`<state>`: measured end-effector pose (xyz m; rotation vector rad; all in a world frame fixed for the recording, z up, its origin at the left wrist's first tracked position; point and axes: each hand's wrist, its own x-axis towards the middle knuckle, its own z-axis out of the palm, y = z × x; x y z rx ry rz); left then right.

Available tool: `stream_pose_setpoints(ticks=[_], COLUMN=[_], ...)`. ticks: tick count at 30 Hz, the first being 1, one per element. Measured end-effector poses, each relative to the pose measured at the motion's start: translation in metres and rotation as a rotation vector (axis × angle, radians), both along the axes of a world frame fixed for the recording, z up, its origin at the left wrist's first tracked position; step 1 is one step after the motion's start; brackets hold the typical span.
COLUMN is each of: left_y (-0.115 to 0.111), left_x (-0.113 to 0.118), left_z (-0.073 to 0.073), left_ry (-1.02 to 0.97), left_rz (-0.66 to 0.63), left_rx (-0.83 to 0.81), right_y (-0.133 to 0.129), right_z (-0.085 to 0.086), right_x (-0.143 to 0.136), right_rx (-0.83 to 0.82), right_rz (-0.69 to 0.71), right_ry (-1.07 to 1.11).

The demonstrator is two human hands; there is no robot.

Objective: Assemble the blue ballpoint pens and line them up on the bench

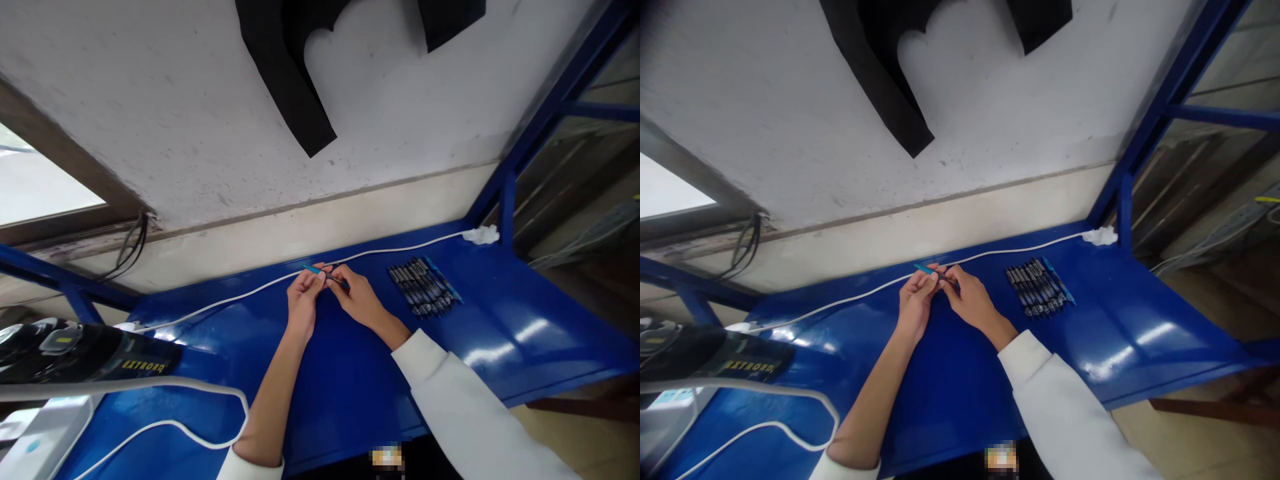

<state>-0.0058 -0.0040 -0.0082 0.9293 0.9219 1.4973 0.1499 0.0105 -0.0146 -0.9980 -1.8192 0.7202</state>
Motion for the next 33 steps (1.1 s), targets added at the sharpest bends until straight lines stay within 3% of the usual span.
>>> stream_pose_setpoints(ticks=[33], left_y=[0.0004], left_x=[-0.0011], left_z=[-0.0003], left_ry=[-0.031], left_rz=[0.021], left_rx=[-0.034], right_y=[0.0005], right_z=[-0.0007], right_x=[0.0009], right_rx=[0.008], right_rz=[0.011], right_ry=[-0.067])
